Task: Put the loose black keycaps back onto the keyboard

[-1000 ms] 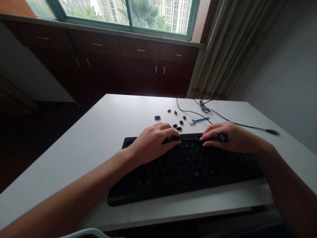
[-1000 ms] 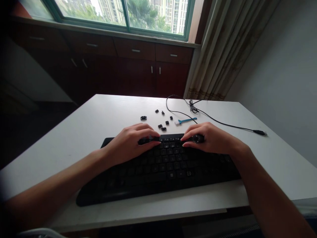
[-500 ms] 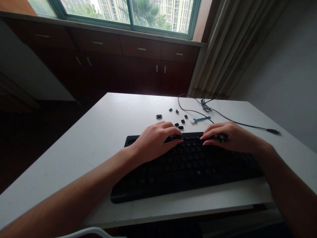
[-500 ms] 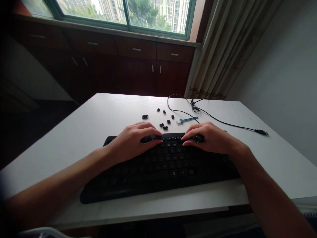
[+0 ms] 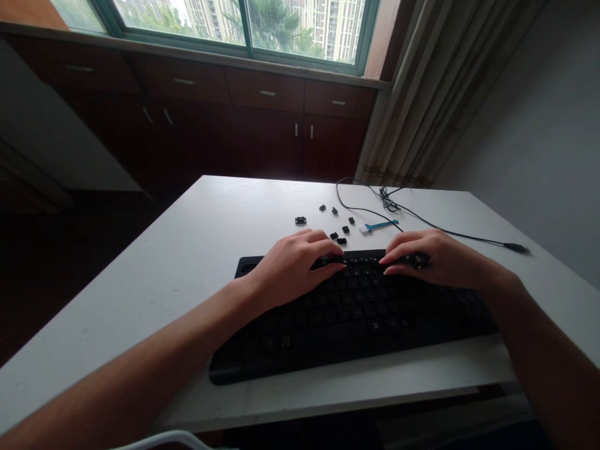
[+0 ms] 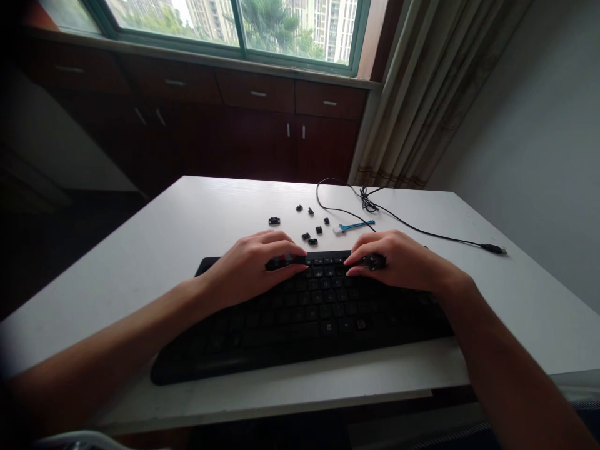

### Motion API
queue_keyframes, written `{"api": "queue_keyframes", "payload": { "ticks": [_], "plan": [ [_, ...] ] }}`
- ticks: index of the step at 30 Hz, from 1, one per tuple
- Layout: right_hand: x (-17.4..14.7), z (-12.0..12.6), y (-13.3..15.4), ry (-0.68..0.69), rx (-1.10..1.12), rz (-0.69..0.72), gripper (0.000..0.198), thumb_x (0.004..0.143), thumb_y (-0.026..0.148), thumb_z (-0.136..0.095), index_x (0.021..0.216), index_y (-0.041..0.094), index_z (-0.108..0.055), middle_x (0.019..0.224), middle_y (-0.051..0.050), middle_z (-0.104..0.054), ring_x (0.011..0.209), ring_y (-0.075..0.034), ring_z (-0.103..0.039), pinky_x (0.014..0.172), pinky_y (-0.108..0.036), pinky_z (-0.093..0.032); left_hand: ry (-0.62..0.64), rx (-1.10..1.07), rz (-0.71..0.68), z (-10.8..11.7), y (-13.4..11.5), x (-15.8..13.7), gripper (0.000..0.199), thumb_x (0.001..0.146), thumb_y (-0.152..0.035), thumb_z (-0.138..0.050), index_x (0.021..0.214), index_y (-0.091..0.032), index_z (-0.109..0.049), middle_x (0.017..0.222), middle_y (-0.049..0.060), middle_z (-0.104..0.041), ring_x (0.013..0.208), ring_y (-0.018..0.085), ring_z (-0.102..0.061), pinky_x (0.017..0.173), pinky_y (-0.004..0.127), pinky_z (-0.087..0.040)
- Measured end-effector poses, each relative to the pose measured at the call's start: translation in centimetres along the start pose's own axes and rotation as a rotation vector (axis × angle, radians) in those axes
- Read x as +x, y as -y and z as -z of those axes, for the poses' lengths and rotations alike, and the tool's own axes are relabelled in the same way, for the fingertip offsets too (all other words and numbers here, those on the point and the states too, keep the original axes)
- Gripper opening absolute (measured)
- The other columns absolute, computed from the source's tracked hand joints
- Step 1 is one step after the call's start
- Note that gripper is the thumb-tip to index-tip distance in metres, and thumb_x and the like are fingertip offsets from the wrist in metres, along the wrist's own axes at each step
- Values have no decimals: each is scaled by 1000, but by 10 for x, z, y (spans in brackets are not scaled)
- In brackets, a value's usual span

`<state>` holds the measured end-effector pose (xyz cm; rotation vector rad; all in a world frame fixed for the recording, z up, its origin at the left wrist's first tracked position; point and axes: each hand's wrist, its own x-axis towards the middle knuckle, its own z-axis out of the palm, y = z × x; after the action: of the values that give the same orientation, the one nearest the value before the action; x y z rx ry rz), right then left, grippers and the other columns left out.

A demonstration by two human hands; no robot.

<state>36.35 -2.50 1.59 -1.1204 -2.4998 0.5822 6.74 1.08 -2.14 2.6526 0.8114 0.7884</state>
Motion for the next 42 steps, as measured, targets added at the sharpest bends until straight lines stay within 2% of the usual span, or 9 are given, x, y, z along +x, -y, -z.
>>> {"api": "queue_keyframes", "payload": {
  "ticks": [10, 13, 16, 18, 20, 23, 30, 38, 42],
  "plan": [
    [1, 4, 3, -56, 59, -47, 26, 85, 36, -73, 108, 24, -76, 99, -5, -75, 84, -19, -69, 76, -30, -54, 9, 3, 10, 1, 0, 0, 22, 95, -38, -60, 107, -23, -71, 102, 3, -70, 89, 18, -65, 79, 33, -53],
    [0, 4, 6, -234, 114, -136, 20, 89, 39, -67, 91, 21, -74, 78, -3, -71, 68, -15, -63, 63, -28, -50, 14, 7, 13, 1, 0, 0, 21, 95, -38, -61, 106, -23, -71, 102, 3, -70, 89, 18, -65, 79, 33, -53],
    [0, 4, 8, -418, 126, -219, 27, 92, 44, -62, 80, 21, -70, 62, 1, -62, 55, -12, -54, 52, -26, -43, 13, 5, 7, 2, 0, 0, 21, 94, -37, -61, 106, -23, -71, 102, 4, -70, 88, 18, -65, 78, 32, -54],
    [0, 4, 8, -360, 105, -198, 22, 87, 43, -69, 88, 22, -73, 70, -1, -67, 61, -14, -58, 57, -27, -47, 15, 1, 6, 2, 0, 0, 21, 95, -37, -61, 107, -22, -71, 102, 5, -70, 89, 19, -65, 78, 32, -54],
    [0, 6, 7, -204, 78, -120, 24, 81, 41, -77, 97, 23, -75, 87, -4, -72, 76, -18, -65, 69, -30, -53, 11, -1, 6, 2, 0, 0, 21, 95, -37, -60, 107, -23, -71, 102, 5, -70, 89, 19, -65, 78, 32, -54],
    [0, 6, 2, -61, 60, -42, 27, 80, 37, -77, 104, 24, -76, 102, -6, -74, 90, -22, -69, 82, -36, -56, 4, -2, 6, 1, 1, -1, 21, 94, -37, -61, 106, -23, -71, 101, 4, -70, 90, 19, -65, 79, 32, -54],
    [-2, 4, -2, 42, 20, -51, 25, 85, 33, -72, 108, 26, -77, 104, -5, -73, 88, -19, -70, 79, -32, -57, 8, -11, 19, 0, 0, 0, 21, 95, -38, -60, 106, -23, -71, 102, 3, -70, 89, 18, -65, 81, 33, -53],
    [-6, 4, 0, 69, -92, -87, 21, 85, 35, -72, 105, 29, -78, 103, -3, -72, 80, -16, -68, 71, -30, -55, 24, -14, 14, 1, 0, 1, 20, 94, -35, -61, 106, -22, -71, 100, 3, -70, 89, 18, -64, 80, 33, -53],
    [-2, 0, -2, 55, -23, -81, 18, 87, 36, -71, 102, 27, -76, 102, -3, -72, 84, -18, -69, 76, -30, -55, 15, -12, 2, 1, 0, 1, 20, 94, -35, -61, 105, -21, -71, 99, 4, -70, 88, 19, -64, 79, 33, -53]
  ]
}}
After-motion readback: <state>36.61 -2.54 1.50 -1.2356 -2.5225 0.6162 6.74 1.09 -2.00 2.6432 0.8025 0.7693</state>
